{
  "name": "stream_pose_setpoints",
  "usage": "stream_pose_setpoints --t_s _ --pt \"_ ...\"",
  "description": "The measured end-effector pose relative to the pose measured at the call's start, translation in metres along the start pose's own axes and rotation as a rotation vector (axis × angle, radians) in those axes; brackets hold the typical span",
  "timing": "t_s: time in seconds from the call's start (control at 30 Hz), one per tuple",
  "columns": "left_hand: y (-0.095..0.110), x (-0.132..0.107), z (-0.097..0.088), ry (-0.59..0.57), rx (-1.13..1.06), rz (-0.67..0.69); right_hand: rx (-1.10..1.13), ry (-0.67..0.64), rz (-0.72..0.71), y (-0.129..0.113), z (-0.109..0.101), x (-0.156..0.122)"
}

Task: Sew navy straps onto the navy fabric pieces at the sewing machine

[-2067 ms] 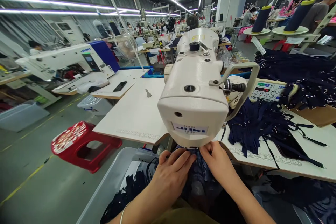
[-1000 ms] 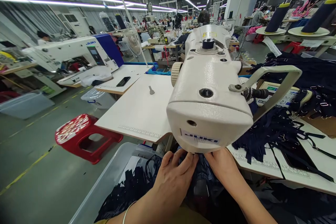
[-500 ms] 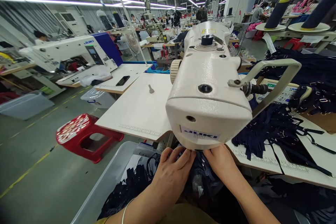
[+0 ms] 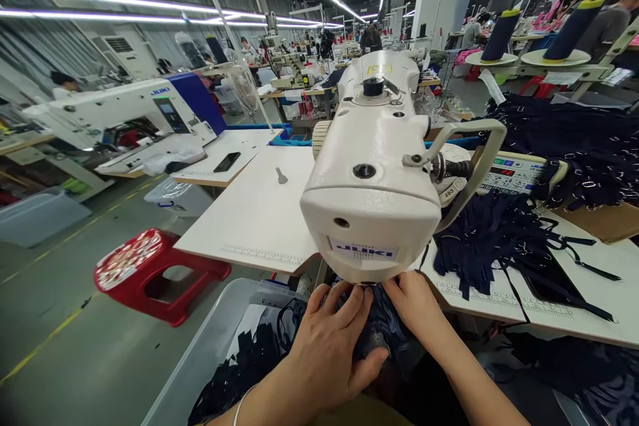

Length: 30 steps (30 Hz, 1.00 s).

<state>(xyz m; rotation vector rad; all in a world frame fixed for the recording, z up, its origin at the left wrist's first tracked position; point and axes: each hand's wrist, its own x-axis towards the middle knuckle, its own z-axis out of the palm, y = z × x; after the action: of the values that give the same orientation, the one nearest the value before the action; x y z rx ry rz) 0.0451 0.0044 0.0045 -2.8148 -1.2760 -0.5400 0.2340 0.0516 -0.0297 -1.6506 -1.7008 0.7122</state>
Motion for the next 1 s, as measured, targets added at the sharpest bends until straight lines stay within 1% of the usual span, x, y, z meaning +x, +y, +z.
stream_pose_setpoints --t_s 0.13,0.2,0.33,0.4,0.6,0.7,0.9,1.0 --pt "-0.002 -0.004 0.005 -0.016 0.055 -0.016 0.016 0.018 0.053 -0.002 0.002 -0.009" --pt "-0.004 -0.006 0.009 -0.006 0.076 -0.017 0.032 0.032 0.067 -0.003 0.004 -0.014" --pt "-0.005 -0.009 0.014 0.016 0.127 0.089 0.069 0.02 0.1 -0.004 0.007 -0.019" --pt "-0.005 -0.009 0.015 0.022 0.172 0.118 0.071 0.017 0.122 -0.005 0.007 -0.018" --pt "-0.002 -0.005 0.011 0.04 0.296 0.089 0.036 0.043 0.173 -0.008 0.005 -0.015" --pt "-0.003 -0.003 0.01 0.061 0.294 0.073 0.01 0.031 0.179 -0.008 0.005 -0.014" --pt "-0.005 -0.002 0.011 0.045 0.295 0.07 0.002 -0.011 0.183 -0.01 0.004 -0.011" --pt "-0.005 -0.002 0.013 0.06 0.302 0.068 -0.004 -0.016 0.178 -0.01 0.004 -0.01"
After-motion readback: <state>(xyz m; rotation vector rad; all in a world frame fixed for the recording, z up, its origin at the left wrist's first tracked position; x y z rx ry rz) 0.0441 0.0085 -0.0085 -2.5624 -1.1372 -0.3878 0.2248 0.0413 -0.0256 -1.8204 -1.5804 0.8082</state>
